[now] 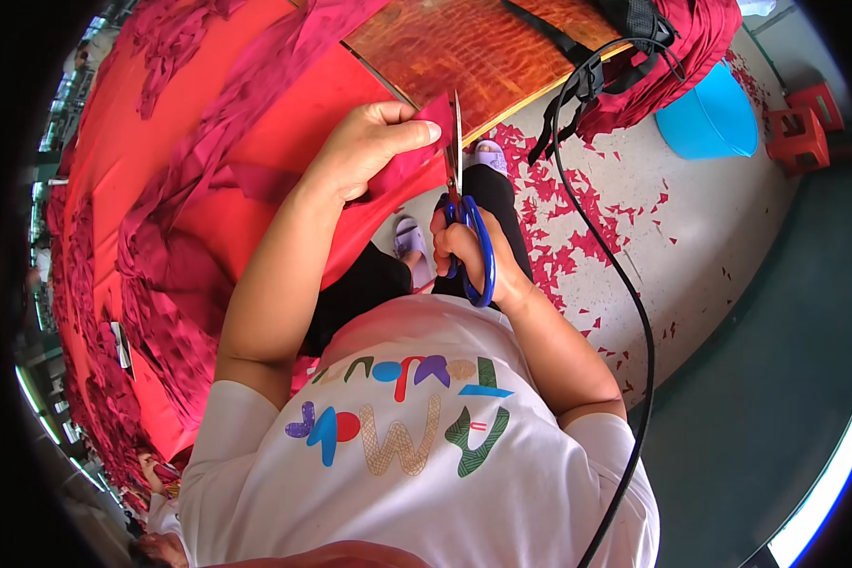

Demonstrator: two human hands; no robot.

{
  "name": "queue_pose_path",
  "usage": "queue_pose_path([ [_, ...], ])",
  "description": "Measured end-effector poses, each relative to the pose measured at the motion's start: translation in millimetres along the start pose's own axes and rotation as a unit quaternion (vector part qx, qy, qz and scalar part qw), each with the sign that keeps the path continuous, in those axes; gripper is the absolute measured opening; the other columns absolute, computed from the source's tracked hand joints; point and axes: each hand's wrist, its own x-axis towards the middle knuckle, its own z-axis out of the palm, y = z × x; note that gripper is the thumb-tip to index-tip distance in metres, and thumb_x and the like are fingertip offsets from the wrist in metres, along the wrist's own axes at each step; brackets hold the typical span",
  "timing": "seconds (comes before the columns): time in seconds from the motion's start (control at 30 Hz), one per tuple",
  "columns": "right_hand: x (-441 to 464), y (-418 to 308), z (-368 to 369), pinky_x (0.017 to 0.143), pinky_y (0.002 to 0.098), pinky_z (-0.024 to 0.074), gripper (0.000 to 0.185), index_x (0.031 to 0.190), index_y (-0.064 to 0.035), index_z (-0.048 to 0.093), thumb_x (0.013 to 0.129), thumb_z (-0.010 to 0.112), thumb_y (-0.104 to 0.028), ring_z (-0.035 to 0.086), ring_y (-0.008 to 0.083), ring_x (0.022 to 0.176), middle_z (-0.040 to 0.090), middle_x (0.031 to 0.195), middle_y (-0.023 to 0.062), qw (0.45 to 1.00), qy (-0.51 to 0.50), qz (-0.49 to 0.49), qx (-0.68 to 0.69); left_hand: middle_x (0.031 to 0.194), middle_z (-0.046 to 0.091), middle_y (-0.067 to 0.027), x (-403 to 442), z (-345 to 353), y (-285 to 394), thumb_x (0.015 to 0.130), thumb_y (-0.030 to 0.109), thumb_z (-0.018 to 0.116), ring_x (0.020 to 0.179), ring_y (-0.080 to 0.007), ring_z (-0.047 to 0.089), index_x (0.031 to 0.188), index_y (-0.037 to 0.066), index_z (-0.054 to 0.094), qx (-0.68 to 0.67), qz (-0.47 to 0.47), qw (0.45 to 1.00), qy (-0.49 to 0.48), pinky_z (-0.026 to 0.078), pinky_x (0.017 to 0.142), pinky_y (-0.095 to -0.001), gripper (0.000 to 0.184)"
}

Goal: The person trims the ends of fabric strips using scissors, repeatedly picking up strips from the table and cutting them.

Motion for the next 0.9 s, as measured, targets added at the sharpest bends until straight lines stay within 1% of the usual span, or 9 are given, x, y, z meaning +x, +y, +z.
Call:
queue_pose_path([
  [0.17, 0.8, 3.1, 1.9, 0.054, 0.03, 0.0454, 0.017, 0.075, 0.0003, 0.05, 0.076, 0.052, -0.017, 0.052, 0.0189, 0.054, 0.05, 0.063, 0.0078, 1.0, -0.004, -0.005, 0.01, 0.08, 0.068, -0.0016, 2.4, -1.4, -2.9, 0.082, 0.014, 0.072, 0.071, -0.0065, 0.06, 0.089, 0.002, 0.069, -0.01, 0.009, 1.0, -0.005, 0.047, 0.065, -0.0225, 0.015],
  [0.27, 1.4, 5.8, 3.4, 0.052, 0.0303, 0.0451, 0.018, 0.072, 0.0001, 0.048, 0.076, 0.05, -0.017, 0.051, 0.019, 0.053, 0.049, 0.061, 0.008, 1.0, -0.004, -0.006, 0.021, 0.081, 0.068, -0.0019, 1.8, -2.1, -2.3, 0.082, 0.014, 0.071, 0.071, -0.0068, 0.061, 0.09, 0.002, 0.069, -0.013, 0.003, 1.0, -0.007, 0.048, 0.066, -0.0226, 0.014],
  [0.47, 4.3, 15.8, 0.8, 0.048, 0.0295, 0.0432, 0.019, 0.068, 0.0003, 0.046, 0.078, 0.048, -0.015, 0.048, 0.0179, 0.048, 0.046, 0.057, 0.007, 0.999, -0.025, -0.04, 0.006, 0.082, 0.069, -0.0034, 0.9, -3.1, 0.2, 0.082, 0.014, 0.07, 0.073, -0.0087, 0.063, 0.09, 0.002, 0.069, -0.021, -0.002, 1.0, -0.016, 0.05, 0.068, -0.0239, 0.015],
  [0.6, 1.2, 12.3, 6.1, 0.045, 0.0288, 0.0416, 0.02, 0.067, 0.0005, 0.046, 0.08, 0.048, -0.014, 0.047, 0.0169, 0.045, 0.045, 0.054, 0.0067, 0.999, -0.015, -0.048, -0.009, 0.082, 0.069, -0.0036, 0.7, -3.8, 1.3, 0.081, 0.015, 0.071, 0.073, -0.0094, 0.064, 0.09, 0.002, 0.069, -0.031, -0.004, 0.999, -0.02, 0.05, 0.068, -0.0243, 0.016],
  [0.67, -1.4, 6.7, 12.6, 0.044, 0.03, 0.0371, 0.015, 0.066, -0.0075, 0.04, 0.075, 0.049, -0.014, 0.041, 0.0167, 0.045, 0.039, 0.055, 0.0038, 1.0, 0.014, -0.004, 0.004, 0.083, 0.069, -0.0038, 0.4, -4.2, 2.1, 0.081, 0.015, 0.071, 0.073, -0.0099, 0.064, 0.09, 0.002, 0.069, -0.039, -0.016, 0.999, -0.022, 0.05, 0.069, -0.0246, 0.016],
  [0.8, -1.7, 7.5, 13.4, 0.042, 0.0299, 0.0367, 0.014, 0.065, -0.0074, 0.04, 0.076, 0.048, -0.013, 0.041, 0.0163, 0.044, 0.039, 0.054, 0.0037, 0.999, 0.03, -0.001, -0.014, 0.083, 0.069, -0.0042, 0.8, -5.4, 3.2, 0.08, 0.015, 0.072, 0.072, -0.0104, 0.064, 0.09, 0.002, 0.069, -0.035, -0.018, 0.999, -0.022, 0.05, 0.069, -0.0251, 0.017],
  [0.87, -1.6, 11.5, 10.1, 0.043, 0.0277, 0.0407, 0.018, 0.074, 0.0013, 0.049, 0.084, 0.048, -0.013, 0.046, 0.0148, 0.042, 0.048, 0.054, 0.0062, 0.999, 0.022, -0.028, -0.015, 0.083, 0.069, -0.0048, 0.9, -5.8, 3.5, 0.08, 0.015, 0.072, 0.072, -0.0109, 0.064, 0.09, 0.002, 0.069, -0.043, -0.028, 0.998, -0.026, 0.05, 0.069, -0.0255, 0.017],
  [0.9, -1.8, 11.1, 10.4, 0.043, 0.0277, 0.0407, 0.018, 0.074, 0.0013, 0.049, 0.084, 0.048, -0.013, 0.046, 0.0148, 0.042, 0.048, 0.054, 0.0062, 0.999, 0.022, -0.028, -0.017, 0.083, 0.069, -0.0048, 1.1, -6.1, 3.2, 0.08, 0.015, 0.072, 0.072, -0.0109, 0.064, 0.09, 0.002, 0.069, -0.044, -0.027, 0.998, -0.025, 0.05, 0.069, -0.0255, 0.017],
])
